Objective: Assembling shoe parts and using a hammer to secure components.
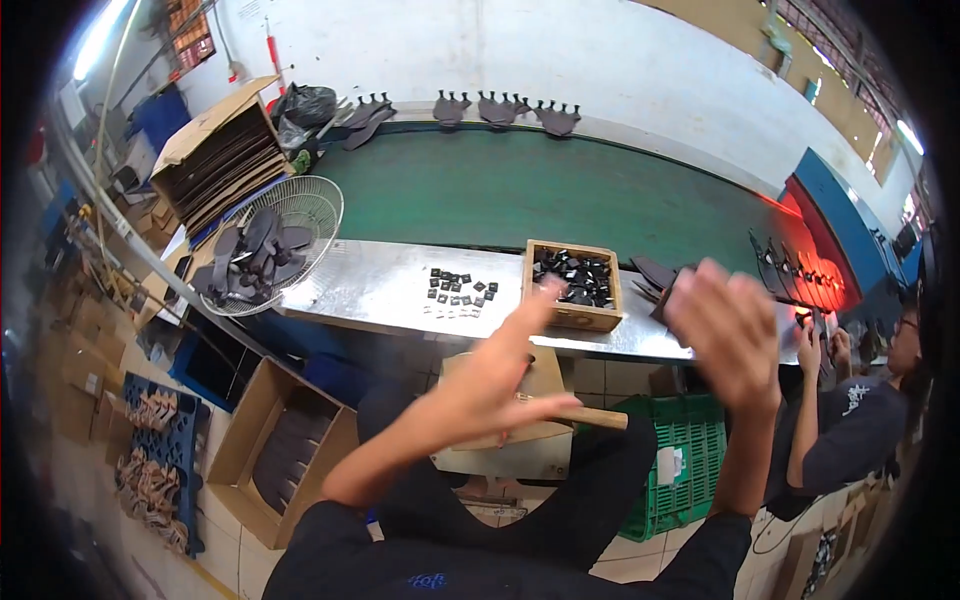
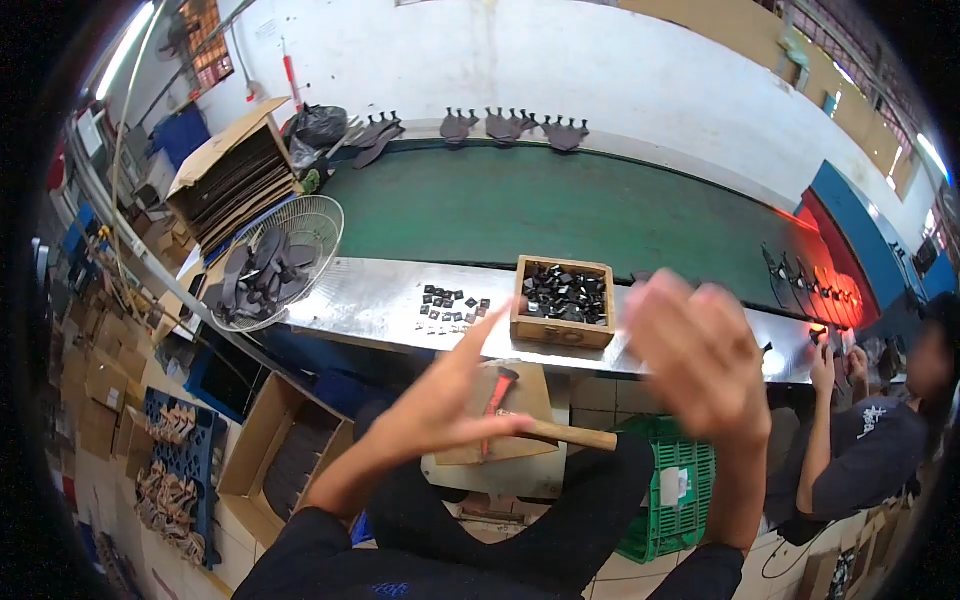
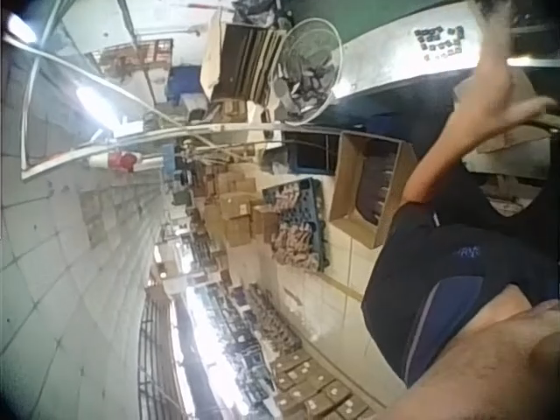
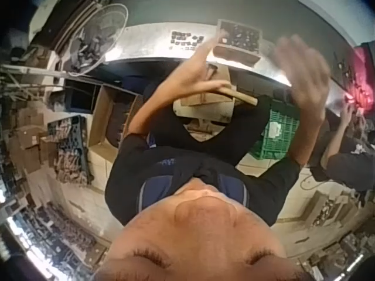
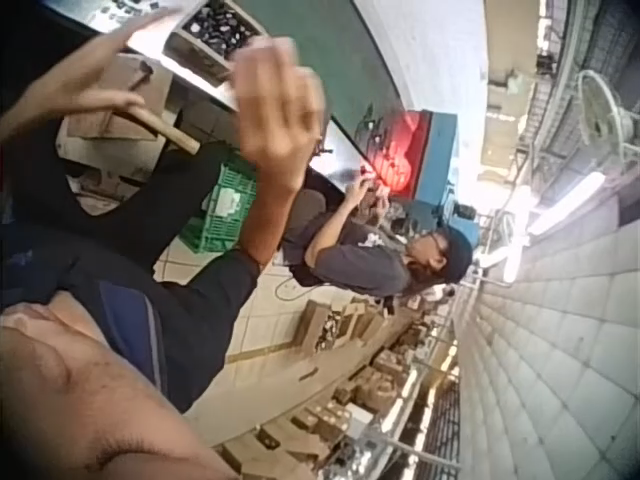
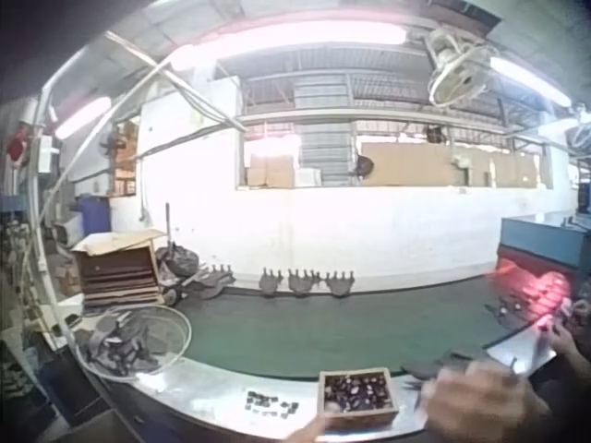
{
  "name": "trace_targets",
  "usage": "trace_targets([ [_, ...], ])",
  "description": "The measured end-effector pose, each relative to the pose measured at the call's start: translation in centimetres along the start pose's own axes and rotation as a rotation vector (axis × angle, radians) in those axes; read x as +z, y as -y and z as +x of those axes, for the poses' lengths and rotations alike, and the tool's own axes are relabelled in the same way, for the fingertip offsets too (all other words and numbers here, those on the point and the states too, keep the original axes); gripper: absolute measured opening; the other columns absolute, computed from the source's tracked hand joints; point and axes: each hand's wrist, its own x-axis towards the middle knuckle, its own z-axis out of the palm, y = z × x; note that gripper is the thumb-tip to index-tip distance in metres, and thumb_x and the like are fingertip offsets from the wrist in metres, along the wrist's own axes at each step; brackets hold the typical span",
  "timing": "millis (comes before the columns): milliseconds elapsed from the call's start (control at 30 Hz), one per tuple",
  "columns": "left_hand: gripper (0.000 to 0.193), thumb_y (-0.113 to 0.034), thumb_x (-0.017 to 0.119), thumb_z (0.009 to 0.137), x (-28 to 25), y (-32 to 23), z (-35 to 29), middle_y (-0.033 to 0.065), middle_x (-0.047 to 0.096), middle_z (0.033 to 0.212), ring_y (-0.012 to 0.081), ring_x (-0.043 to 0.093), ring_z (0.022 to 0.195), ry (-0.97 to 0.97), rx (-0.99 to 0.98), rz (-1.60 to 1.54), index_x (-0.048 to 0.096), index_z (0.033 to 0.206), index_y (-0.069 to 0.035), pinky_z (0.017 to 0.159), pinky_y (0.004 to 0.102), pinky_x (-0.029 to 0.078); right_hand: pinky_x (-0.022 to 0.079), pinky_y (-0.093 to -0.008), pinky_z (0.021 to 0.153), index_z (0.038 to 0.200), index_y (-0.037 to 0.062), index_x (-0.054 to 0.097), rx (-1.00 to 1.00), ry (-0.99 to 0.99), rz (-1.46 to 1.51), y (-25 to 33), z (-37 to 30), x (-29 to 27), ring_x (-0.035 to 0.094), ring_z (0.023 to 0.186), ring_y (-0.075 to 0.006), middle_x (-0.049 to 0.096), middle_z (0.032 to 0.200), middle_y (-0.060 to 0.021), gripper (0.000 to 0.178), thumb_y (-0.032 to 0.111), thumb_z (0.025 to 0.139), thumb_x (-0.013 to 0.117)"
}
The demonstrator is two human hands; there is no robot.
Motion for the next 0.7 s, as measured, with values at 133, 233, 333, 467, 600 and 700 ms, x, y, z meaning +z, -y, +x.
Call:
trace_targets([
  [133,0.039,-0.010,0.068,0.095,-0.4,-2.2,-0.9,0.0054,0.062,0.121,0.0111,0.058,0.112,0.503,-0.199,-0.883,0.056,0.131,0.000,0.098,0.0296,0.047,0.050,-0.0419,0.100,0.123,0.0169,0.066,-0.063,-0.251,0.643,5.6,0.8,-0.7,0.065,0.116,-0.0309,0.069,0.123,-0.0098,0.037,0.043,0.097,0.063],
  [233,0.043,-0.008,0.066,0.097,1.0,-3.3,-5.8,0.0029,0.063,0.115,0.0099,0.060,0.105,0.409,-0.515,-1.292,0.049,0.136,0.000,0.095,0.0288,0.049,0.053,-0.0472,0.093,0.142,0.0008,0.047,0.574,-0.146,0.852,9.6,-3.2,5.5,0.066,0.109,-0.0393,0.069,0.117,-0.0188,0.079,0.063,0.094,0.055],
  [333,0.053,-0.006,0.066,0.096,2.4,-2.5,-8.8,0.0059,0.061,0.119,0.0112,0.063,0.102,0.402,-0.654,-1.345,0.042,0.143,-0.002,0.089,0.0265,0.051,0.056,-0.0467,0.082,0.152,-0.0004,0.031,0.771,0.782,0.812,13.9,-8.9,9.3,0.069,0.097,-0.0422,0.069,0.108,-0.0248,0.098,0.066,0.087,0.062],
  [467,0.063,0.000,0.067,0.094,3.4,-1.3,-9.4,0.0065,0.062,0.121,0.0113,0.063,0.102,-0.192,-0.610,-1.193,0.041,0.150,-0.007,0.086,0.0254,0.054,0.056,-0.0488,0.067,0.131,0.0048,0.050,0.642,1.021,0.689,15.7,-10.5,8.5,0.070,0.076,-0.0408,0.070,0.079,-0.0223,0.080,0.068,0.083,0.064],
  [600,0.035,-0.010,0.065,0.099,4.2,1.7,-9.4,0.0073,0.061,0.120,0.0071,0.061,0.095,-0.391,-0.599,-0.850,0.062,0.134,-0.009,0.076,0.0196,0.051,0.055,-0.0486,0.069,0.125,0.0068,0.057,0.760,1.040,0.663,14.3,-10.6,5.4,0.069,0.080,-0.0437,0.070,0.081,-0.0222,0.070,0.058,0.081,0.075],
  [700,0.023,-0.015,0.069,0.095,5.3,3.9,-7.3,0.0097,0.061,0.123,0.0131,0.064,0.095,-0.481,-0.695,-0.411,0.072,0.118,-0.009,0.075,0.0252,0.051,0.051,-0.0414,0.059,0.099,0.0014,0.066,1.119,0.786,0.845,15.3,-15.5,4.0,0.069,0.066,-0.0343,0.068,0.071,-0.0171,0.047,0.042,0.083,0.081],
])
